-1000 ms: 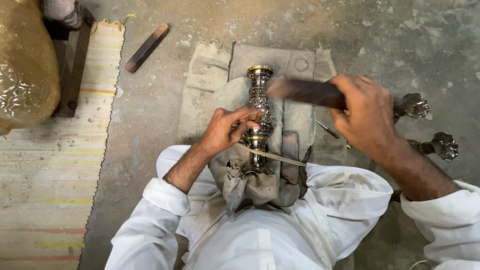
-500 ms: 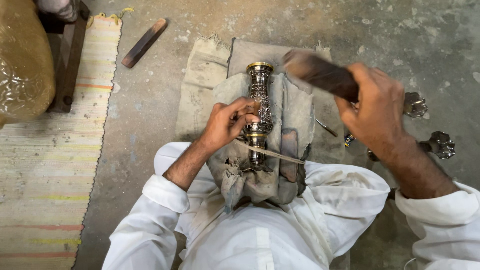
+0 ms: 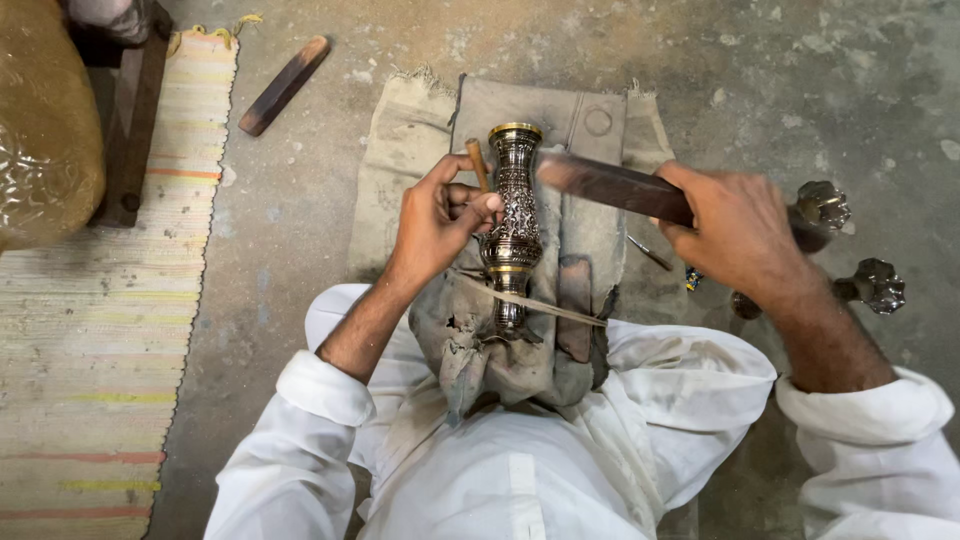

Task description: The person sits on the floor and hand-engraves an ornate brass vase, holding a small chisel against the vase surface and striking it with a wooden mallet to carve decorative patterns, rotating the vase as they work. Finished brass vases lie on the floor beside them.

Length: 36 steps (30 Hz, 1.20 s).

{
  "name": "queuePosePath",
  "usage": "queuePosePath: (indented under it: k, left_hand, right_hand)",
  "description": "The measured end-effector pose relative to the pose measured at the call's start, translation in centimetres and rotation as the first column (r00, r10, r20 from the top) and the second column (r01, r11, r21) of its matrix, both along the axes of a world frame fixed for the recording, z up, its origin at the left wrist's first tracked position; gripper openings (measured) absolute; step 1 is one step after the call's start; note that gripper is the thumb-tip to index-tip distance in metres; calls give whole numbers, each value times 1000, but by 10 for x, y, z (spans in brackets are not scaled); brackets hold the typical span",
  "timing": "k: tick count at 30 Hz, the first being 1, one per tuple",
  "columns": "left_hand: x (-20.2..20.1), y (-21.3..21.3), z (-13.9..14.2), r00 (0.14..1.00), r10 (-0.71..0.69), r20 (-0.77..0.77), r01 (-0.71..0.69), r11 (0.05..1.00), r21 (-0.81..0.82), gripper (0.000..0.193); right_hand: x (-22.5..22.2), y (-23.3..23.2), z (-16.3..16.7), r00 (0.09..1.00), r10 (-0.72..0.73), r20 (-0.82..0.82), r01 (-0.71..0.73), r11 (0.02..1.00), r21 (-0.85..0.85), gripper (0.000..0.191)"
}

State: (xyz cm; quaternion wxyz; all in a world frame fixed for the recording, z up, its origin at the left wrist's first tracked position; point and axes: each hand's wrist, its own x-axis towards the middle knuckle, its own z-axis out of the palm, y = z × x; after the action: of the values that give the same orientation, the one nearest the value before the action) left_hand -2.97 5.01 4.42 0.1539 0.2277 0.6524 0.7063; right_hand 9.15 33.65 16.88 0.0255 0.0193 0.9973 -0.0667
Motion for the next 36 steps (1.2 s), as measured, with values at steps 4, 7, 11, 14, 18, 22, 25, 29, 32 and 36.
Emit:
queuePosePath:
  k: [4, 7, 11, 14, 18, 22, 25, 29, 32, 36]
  left_hand:
    - [-5, 12, 17, 985, -143, -92, 137, 989, -63, 38]
    - [-3, 25, 31, 948, -234, -215, 167, 943, -287, 38]
    - [-2, 38, 43, 901, -302, -313, 140, 882, -450, 41]
    - [-2, 41, 44, 887, -315, -336, 120, 862, -492, 43]
    - [-3, 44, 43, 861, -310, -404, 69, 858, -510, 47]
    - [-3, 43, 43, 858, -330, -394, 86, 848, -522, 43]
    - [-3, 41, 45, 871, -320, -374, 79, 841, -535, 42]
    - [-4, 43, 45, 874, -339, -348, 105, 832, -544, 41]
    - [-4, 43, 44, 868, -336, -367, 99, 840, -534, 41]
    - [-4, 43, 43, 866, -345, -361, 90, 819, -567, 41]
  right_hand:
    - [6, 11, -22, 976, -153, 157, 202, 908, -366, 28]
    - [11, 19, -42, 977, -126, 171, 204, 783, -587, 33]
    - [14, 29, -55, 971, -148, 186, 226, 815, -534, 38]
    - [17, 28, -55, 987, -163, 16, 153, 883, -443, 41]
    - [13, 24, -48, 955, -297, -2, 283, 909, -305, 41]
    - [7, 31, -36, 990, -116, -85, 115, 993, -20, 40]
    - [3, 35, -34, 991, -136, -22, 134, 989, -59, 39]
    - [0, 38, -37, 975, -217, -48, 209, 969, -135, 38]
    - [0, 36, -40, 990, -132, -40, 131, 991, -35, 42]
    - [1, 35, -43, 943, -330, 53, 333, 911, -245, 40]
